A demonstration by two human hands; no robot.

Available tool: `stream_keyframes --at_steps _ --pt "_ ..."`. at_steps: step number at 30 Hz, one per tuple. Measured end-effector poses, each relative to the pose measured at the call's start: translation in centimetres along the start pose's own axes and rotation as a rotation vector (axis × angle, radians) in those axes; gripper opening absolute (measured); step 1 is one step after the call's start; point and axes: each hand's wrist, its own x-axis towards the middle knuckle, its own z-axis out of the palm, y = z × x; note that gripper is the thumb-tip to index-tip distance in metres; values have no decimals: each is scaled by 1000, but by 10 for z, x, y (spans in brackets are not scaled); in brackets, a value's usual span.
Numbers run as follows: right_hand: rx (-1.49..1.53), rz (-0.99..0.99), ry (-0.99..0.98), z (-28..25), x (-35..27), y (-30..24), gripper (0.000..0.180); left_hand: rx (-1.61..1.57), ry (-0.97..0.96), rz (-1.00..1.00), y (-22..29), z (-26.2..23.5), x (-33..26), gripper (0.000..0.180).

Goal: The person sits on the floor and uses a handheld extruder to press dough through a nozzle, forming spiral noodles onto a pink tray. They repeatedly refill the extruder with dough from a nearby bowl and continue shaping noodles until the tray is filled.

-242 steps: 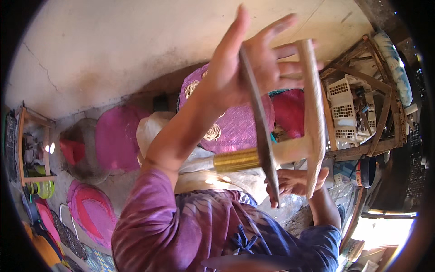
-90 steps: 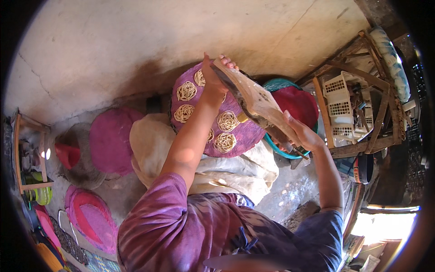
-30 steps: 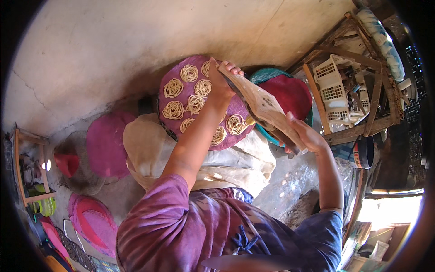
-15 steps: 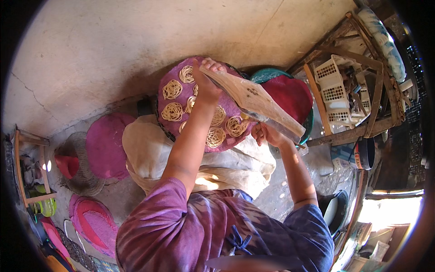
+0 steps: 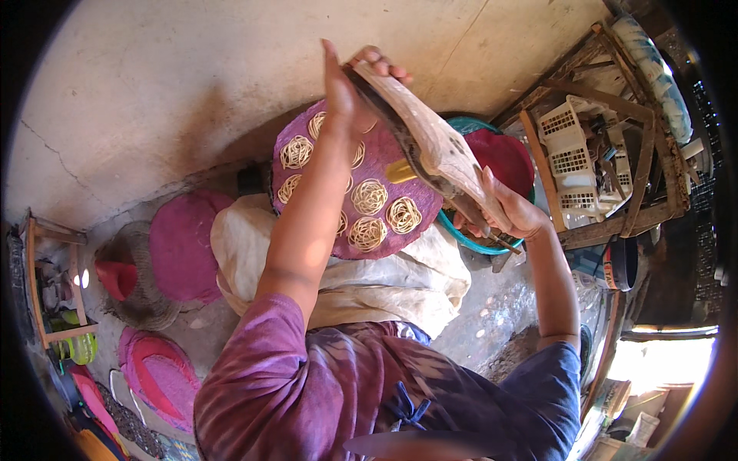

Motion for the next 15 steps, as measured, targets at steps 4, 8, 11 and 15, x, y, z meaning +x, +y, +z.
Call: stream_keyframes --at_steps 4,8,11,15 --pt "-179 147 281 -8 0 -7 76 -235 288 -91 -57 -38 3 59" --pt "-507 257 516 -12 12 -2 74 -271 360 -94 -76 -66 13 57" --pt "-388 106 364 -7 7 -5 77 -264 319 -89 -72 -65 19 55" --pt "-382 193 487 -7 -14 -20 71 -293 370 -113 -76 -43 16 52"
